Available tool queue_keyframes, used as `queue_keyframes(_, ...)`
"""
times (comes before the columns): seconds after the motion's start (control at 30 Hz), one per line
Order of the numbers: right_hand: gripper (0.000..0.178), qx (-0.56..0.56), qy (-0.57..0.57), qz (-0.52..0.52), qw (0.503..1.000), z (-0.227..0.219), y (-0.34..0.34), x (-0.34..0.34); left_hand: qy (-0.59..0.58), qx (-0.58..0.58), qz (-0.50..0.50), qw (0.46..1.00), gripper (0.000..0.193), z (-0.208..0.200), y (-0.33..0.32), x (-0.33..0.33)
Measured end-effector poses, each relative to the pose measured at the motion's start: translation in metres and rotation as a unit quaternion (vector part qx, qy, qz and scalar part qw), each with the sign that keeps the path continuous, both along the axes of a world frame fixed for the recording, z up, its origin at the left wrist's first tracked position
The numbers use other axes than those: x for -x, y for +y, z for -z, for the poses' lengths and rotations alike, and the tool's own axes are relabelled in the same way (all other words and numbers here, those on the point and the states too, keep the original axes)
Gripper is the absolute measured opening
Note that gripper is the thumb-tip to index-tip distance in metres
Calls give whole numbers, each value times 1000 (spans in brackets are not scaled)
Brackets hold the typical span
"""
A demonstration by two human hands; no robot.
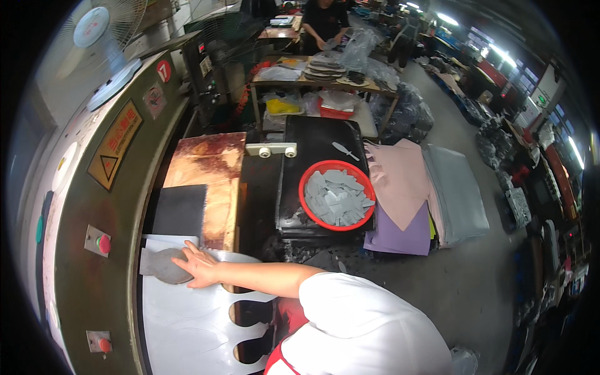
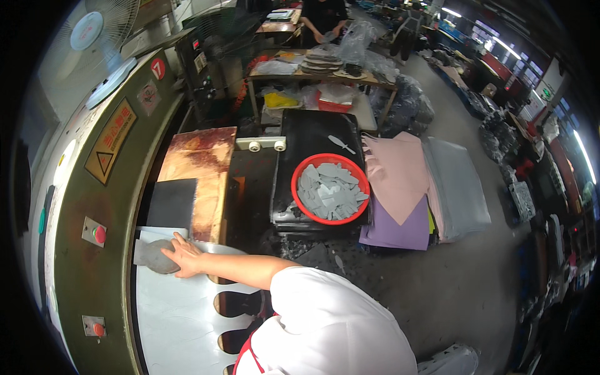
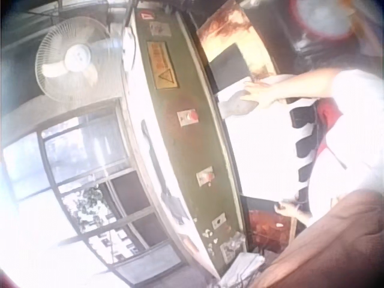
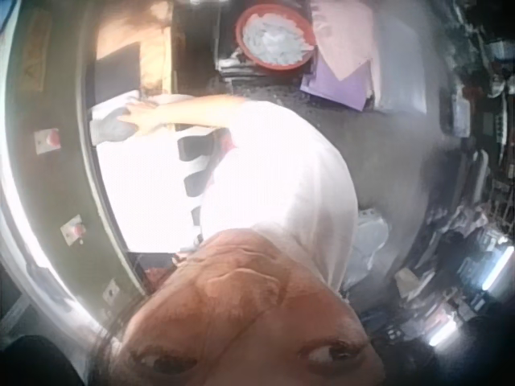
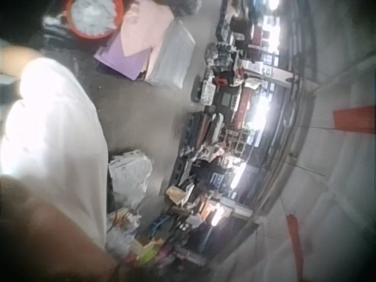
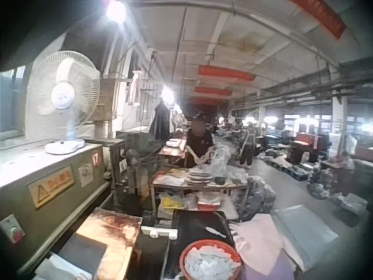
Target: The person operates a hydraulic die-cutting press to cut shoe insoles from a sheet of gray material. They place the sheet on the press, activate the machine, remove the cut insoles, and stack them on the table. The process is repeated multiple times throughout the clip.
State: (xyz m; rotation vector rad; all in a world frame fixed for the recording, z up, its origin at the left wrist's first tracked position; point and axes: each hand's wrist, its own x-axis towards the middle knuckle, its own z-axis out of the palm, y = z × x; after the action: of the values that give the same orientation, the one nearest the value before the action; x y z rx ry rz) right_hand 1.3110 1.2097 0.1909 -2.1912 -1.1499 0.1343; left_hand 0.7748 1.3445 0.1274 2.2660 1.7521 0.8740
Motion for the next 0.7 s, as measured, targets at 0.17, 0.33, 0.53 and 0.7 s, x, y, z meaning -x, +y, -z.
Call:
queue_keyframes(0.17,92,48,-21,-10,999,0,1,0,-60,-11,-42,997,32,-55,-45,-22)
queue_keyframes(0.33,91,50,0,-46,998,-15,-32,1,-79,-36,38,996,31,-101,-58,-105)
queue_keyframes(0.53,89,-40,232,-70,969,-37,-69,-41,-52,-41,208,976,23,-145,-76,-269)
queue_keyframes(0.7,85,-132,324,-28,936,-37,-107,-91,-31,-214,510,833,20,-223,-112,-366)
